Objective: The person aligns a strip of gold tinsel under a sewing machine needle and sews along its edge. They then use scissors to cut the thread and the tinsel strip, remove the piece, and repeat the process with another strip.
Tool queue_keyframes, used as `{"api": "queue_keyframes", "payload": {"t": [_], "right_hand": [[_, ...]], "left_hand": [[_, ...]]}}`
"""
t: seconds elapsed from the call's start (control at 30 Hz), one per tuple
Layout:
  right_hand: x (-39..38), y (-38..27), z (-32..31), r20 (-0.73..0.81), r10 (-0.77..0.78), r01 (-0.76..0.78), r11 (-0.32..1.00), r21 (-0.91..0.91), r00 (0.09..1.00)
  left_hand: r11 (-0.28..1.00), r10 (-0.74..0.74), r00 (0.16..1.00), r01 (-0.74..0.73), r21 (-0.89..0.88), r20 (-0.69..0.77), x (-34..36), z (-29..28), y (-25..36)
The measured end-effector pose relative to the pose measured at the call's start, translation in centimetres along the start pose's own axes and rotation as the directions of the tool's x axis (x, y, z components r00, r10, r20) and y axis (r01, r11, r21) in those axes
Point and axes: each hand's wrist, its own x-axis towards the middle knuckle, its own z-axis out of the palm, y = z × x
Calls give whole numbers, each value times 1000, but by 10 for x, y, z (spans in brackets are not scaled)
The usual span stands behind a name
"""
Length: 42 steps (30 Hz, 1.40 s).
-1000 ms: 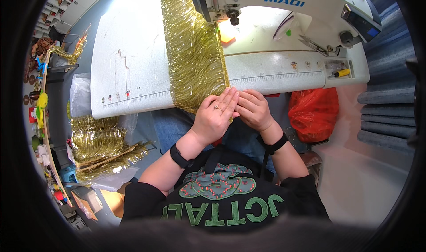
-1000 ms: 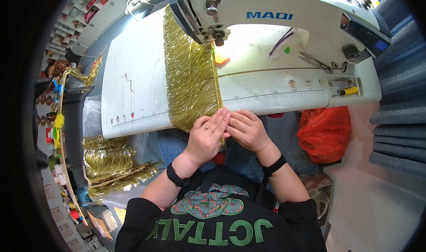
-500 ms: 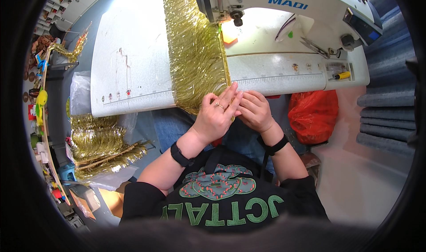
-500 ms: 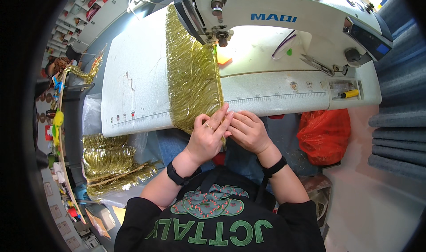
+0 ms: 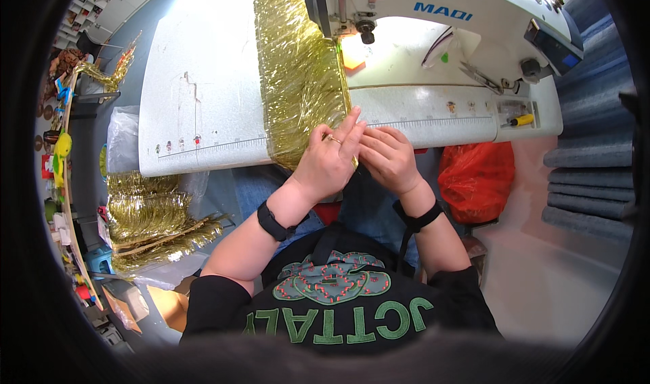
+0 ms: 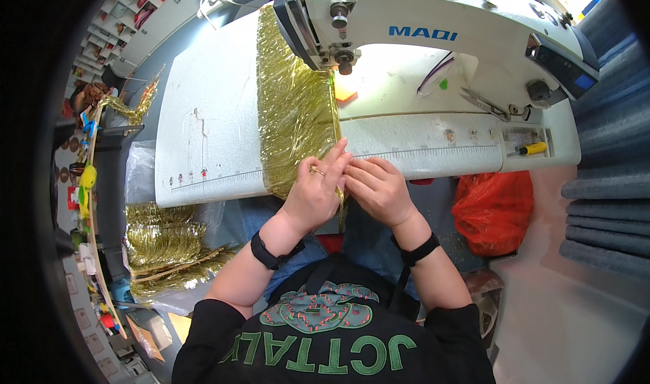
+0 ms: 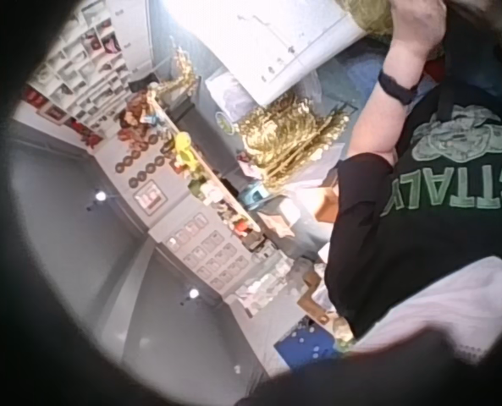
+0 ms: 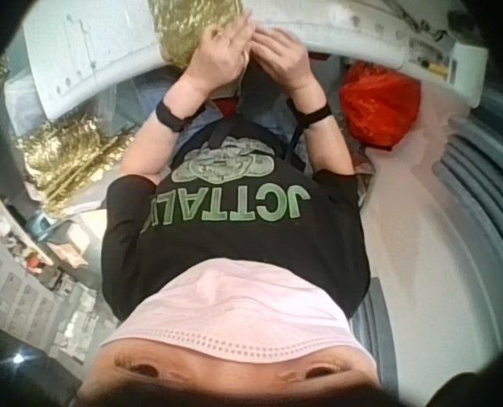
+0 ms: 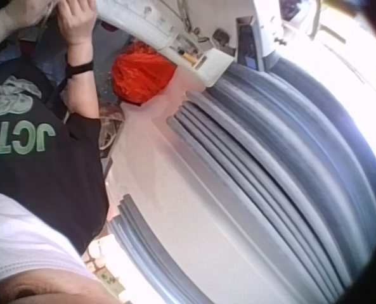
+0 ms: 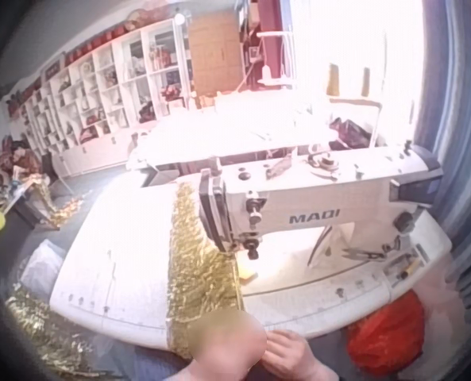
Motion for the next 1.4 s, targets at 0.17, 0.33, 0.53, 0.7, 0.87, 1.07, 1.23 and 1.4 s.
{"api": "queue_keyframes", "payload": {"t": [0.17, 0.33, 0.53, 0.7, 0.87, 1.07, 1.23, 1.4], "right_hand": [[21, 3, -1, 39, 63, -64, 998, 11, 997], [35, 10, 1, 82, 100, -100, 995, -6, 992], [48, 19, 5, 93, 135, -135, 991, -10, 986], [55, 29, 11, 88, 163, -163, 987, -14, 983], [60, 39, 18, 69, 174, -175, 984, 14, 982], [60, 38, 17, 121, 210, -212, 977, 3, 970], [56, 37, 16, 157, 220, -219, 976, -24, 963], [50, 35, 15, 174, 214, -208, 977, -54, 961]], "left_hand": [[999, -29, 999, 27, -34, -45, 14, 5, -15], [997, -50, 998, 48, -59, -36, 27, 7, -25], [998, -65, 997, 65, -17, -30, 42, 8, -37], [996, -85, 996, 85, -5, -20, 55, 7, -46], [990, -129, 991, 128, -58, -18, 67, 7, -56], [970, -217, 976, 217, -114, 13, 73, 11, -59], [954, -224, 972, 235, -186, 77, 74, 12, -61], [971, -215, 963, 229, -72, 161, 71, 5, -50]]}}
